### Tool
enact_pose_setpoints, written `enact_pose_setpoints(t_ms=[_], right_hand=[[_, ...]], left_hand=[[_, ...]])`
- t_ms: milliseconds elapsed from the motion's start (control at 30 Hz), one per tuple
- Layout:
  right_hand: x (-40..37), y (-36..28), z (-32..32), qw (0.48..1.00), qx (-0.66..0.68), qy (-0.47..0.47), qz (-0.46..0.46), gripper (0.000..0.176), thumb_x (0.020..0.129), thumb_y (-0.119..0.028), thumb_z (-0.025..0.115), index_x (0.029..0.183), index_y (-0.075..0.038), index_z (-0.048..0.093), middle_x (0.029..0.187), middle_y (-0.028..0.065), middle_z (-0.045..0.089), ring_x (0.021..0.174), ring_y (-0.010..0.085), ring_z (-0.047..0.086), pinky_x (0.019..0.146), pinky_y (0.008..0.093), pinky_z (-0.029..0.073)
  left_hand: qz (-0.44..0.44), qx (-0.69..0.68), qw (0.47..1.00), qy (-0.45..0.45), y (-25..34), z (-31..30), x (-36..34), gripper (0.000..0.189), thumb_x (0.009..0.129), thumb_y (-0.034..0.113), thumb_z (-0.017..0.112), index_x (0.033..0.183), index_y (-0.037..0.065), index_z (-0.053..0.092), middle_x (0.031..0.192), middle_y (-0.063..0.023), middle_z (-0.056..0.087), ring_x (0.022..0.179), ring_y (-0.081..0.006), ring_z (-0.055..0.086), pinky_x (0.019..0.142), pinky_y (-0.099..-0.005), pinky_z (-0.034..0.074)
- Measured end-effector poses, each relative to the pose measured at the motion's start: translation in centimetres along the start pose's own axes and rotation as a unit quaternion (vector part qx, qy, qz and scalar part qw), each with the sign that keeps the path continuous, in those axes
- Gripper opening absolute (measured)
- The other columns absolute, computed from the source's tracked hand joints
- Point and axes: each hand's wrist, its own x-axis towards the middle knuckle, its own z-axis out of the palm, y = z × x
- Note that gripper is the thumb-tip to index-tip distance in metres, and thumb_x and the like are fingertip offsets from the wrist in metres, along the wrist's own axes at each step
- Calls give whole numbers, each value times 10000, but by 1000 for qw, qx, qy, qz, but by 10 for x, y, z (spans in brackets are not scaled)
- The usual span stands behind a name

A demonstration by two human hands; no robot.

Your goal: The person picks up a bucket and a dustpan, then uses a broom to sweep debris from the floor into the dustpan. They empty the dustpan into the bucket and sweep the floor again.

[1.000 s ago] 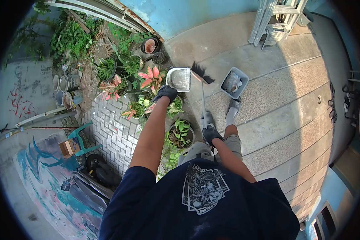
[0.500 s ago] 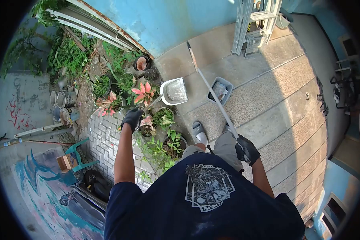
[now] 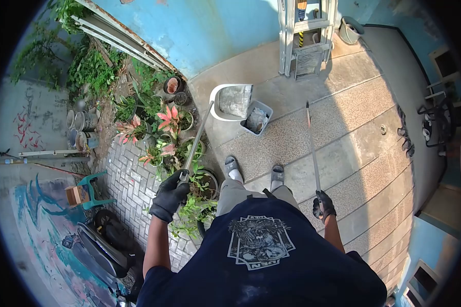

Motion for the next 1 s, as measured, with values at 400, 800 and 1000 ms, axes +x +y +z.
enact_pose_setpoints(t_ms=[400,800,1000], right_hand=[[55,122,-229,982,-148,98,65,249,915,-411,597,908,-166,554,625,17,507,422,131,405,387,303,317],[119,137,-292,977,-155,25,147,330,908,-479,581,1004,-166,621,693,57,597,512,193,523,485,366,415],[85,117,-258,970,-198,56,129,298,918,-482,567,961,-192,623,576,2,541,369,139,394,369,318,299]], left_hand=[[229,381,893,71,-191,241,28,520,790,99,566,1302,31,510,980,-252,660,948,-424,640,875,-470,496],[-121,-3,991,-61,-191,259,33,347,813,122,613,1121,-1,510,716,-109,599,553,-186,584,477,-351,477],[-31,201,977,-56,-253,259,50,455,814,184,574,1218,-4,478,747,-128,612,594,-214,613,508,-371,500]])
